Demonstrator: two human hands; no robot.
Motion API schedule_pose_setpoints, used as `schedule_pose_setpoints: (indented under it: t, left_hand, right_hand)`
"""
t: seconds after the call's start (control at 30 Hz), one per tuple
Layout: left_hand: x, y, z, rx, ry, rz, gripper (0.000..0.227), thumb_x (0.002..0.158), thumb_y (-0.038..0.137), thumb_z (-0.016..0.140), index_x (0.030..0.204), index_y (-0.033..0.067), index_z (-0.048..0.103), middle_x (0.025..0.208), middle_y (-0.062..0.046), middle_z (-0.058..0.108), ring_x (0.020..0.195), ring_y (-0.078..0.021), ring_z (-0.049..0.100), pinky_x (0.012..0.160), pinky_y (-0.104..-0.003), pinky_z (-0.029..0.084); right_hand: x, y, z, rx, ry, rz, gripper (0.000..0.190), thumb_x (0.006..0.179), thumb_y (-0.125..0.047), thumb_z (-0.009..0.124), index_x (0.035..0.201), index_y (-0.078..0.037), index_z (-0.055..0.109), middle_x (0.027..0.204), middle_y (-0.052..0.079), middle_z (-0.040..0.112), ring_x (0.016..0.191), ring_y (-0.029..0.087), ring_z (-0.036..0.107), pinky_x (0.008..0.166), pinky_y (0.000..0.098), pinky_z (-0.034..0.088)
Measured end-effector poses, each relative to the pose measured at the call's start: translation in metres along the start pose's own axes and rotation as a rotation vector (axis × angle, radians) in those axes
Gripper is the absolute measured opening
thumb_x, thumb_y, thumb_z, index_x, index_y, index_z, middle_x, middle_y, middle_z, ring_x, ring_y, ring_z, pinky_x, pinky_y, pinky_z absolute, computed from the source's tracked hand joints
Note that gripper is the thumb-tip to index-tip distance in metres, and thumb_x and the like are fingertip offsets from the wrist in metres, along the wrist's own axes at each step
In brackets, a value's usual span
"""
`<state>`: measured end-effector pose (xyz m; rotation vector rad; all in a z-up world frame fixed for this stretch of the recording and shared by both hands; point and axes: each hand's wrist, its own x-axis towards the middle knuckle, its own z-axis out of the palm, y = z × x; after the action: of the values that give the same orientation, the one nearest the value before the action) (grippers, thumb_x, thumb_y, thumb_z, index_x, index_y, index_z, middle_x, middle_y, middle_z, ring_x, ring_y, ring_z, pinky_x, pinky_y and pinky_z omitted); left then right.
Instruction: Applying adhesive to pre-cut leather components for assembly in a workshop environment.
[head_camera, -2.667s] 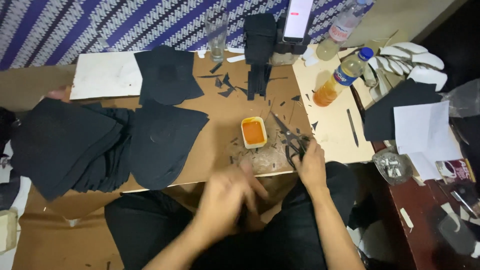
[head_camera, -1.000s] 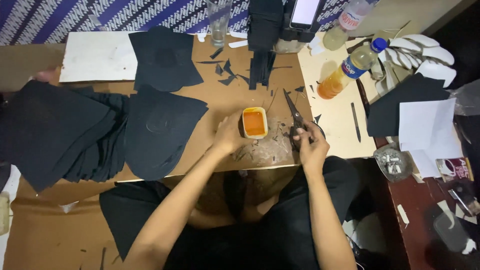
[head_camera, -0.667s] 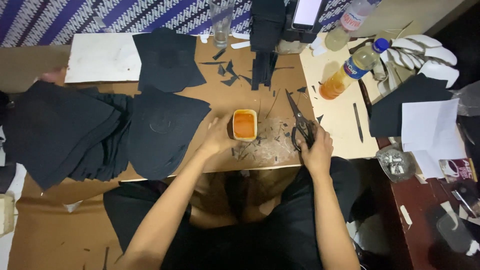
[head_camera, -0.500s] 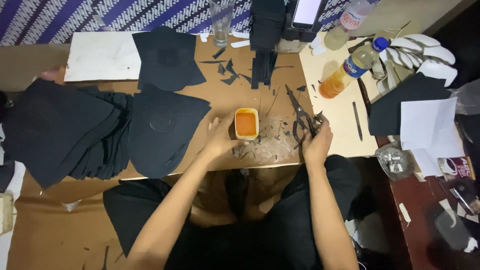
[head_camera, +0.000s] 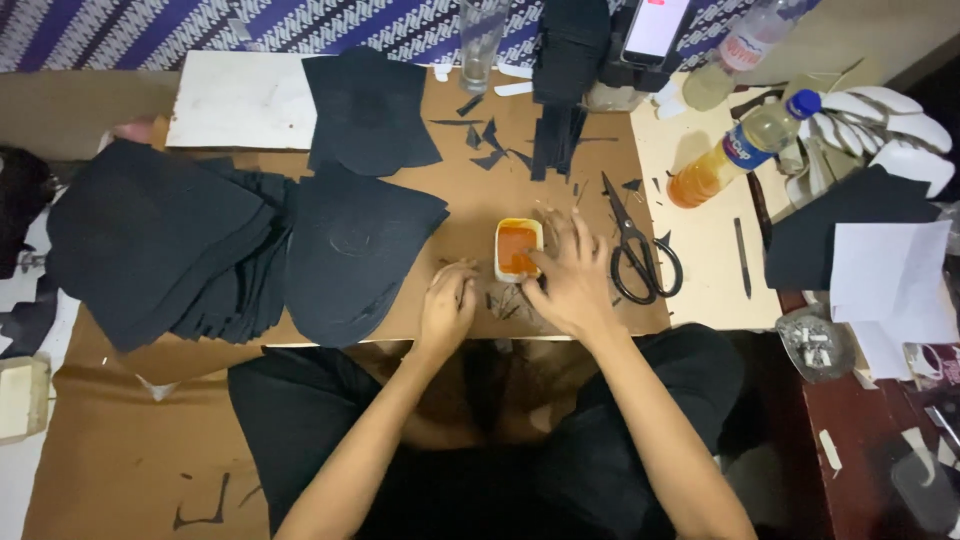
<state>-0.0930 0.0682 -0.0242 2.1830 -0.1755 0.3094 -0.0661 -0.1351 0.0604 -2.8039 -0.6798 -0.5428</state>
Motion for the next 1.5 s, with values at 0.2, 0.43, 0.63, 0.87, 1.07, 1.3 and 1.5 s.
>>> schedule_pose_setpoints:
  t: [0.2, 0.43, 0.63, 0.87, 1.07, 1.3, 1.5]
  left_hand:
    - [-0.003, 0.0, 0.0, 0.073, 0.063, 0.085, 0.007, 0.095, 0.005, 0.064, 0.098, 0.0083, 0.069, 0.109, -0.007, 0.076, 0.119, -0.0226, 0.067, 0.104, -0.034, 0.055]
    - [-0.003, 0.01, -0.006, 0.125, 0.013, 0.101, 0.01, 0.096, 0.002, 0.06, 0.103, 0.0044, 0.066, 0.113, -0.01, 0.074, 0.123, -0.0255, 0.066, 0.104, -0.037, 0.055]
    - [-0.006, 0.009, -0.003, 0.074, 0.033, 0.086, 0.01, 0.097, 0.002, 0.06, 0.103, 0.0043, 0.067, 0.11, -0.01, 0.074, 0.121, -0.0264, 0.066, 0.102, -0.037, 0.056]
    - [-0.001, 0.071, -0.063, -0.026, 0.208, -0.052, 0.027, 0.097, 0.015, 0.065, 0.071, 0.0091, 0.06, 0.067, -0.012, 0.068, 0.071, -0.0252, 0.07, 0.065, -0.035, 0.058]
    - [0.024, -0.005, -0.123, 0.357, 0.457, 0.01, 0.016, 0.094, 0.003, 0.068, 0.11, -0.0004, 0.07, 0.108, -0.023, 0.067, 0.106, -0.0406, 0.061, 0.096, -0.049, 0.045]
    - [0.047, -0.08, -0.125, 0.731, 0.125, -0.51, 0.076, 0.099, 0.05, 0.066, 0.142, -0.0109, 0.052, 0.133, -0.033, 0.059, 0.123, -0.0464, 0.056, 0.097, -0.052, 0.044]
    - [0.049, -0.082, -0.128, 0.893, 0.234, -0.511, 0.083, 0.082, 0.059, 0.081, 0.126, -0.0084, 0.063, 0.11, -0.025, 0.06, 0.104, -0.0389, 0.055, 0.085, -0.045, 0.041]
  right_hand:
    - [0.009, 0.007, 0.021, 0.011, -0.041, 0.009, 0.03, 0.086, -0.033, 0.055, 0.101, -0.018, 0.077, 0.153, 0.017, 0.045, 0.15, 0.045, 0.028, 0.105, 0.064, 0.032]
    - [0.012, 0.002, 0.007, 0.044, -0.043, 0.007, 0.028, 0.083, -0.03, 0.052, 0.088, -0.017, 0.076, 0.15, 0.015, 0.049, 0.149, 0.043, 0.031, 0.106, 0.0618, 0.031]
    - [-0.007, 0.008, 0.0, -0.033, 0.077, -0.031, 0.035, 0.086, -0.039, 0.05, 0.103, -0.025, 0.076, 0.142, 0.013, 0.047, 0.138, 0.039, 0.038, 0.101, 0.0538, 0.034]
    - [-0.045, 0.015, 0.017, -0.065, 0.064, 0.036, 0.031, 0.087, -0.043, 0.052, 0.096, -0.024, 0.075, 0.137, 0.012, 0.051, 0.134, 0.035, 0.041, 0.1, 0.0502, 0.031]
    - [-0.057, 0.011, 0.011, -0.05, 0.074, 0.036, 0.024, 0.088, -0.039, 0.058, 0.096, -0.021, 0.071, 0.136, 0.012, 0.052, 0.131, 0.035, 0.043, 0.098, 0.0494, 0.034]
    - [-0.053, 0.005, 0.009, -0.045, 0.081, 0.042, 0.025, 0.097, -0.042, 0.05, 0.101, -0.026, 0.069, 0.131, 0.01, 0.05, 0.13, 0.035, 0.043, 0.099, 0.0492, 0.032]
    - [-0.054, -0.002, 0.004, -0.036, 0.08, 0.074, 0.024, 0.093, -0.039, 0.055, 0.101, -0.021, 0.068, 0.129, 0.012, 0.052, 0.128, 0.036, 0.044, 0.097, 0.0478, 0.034]
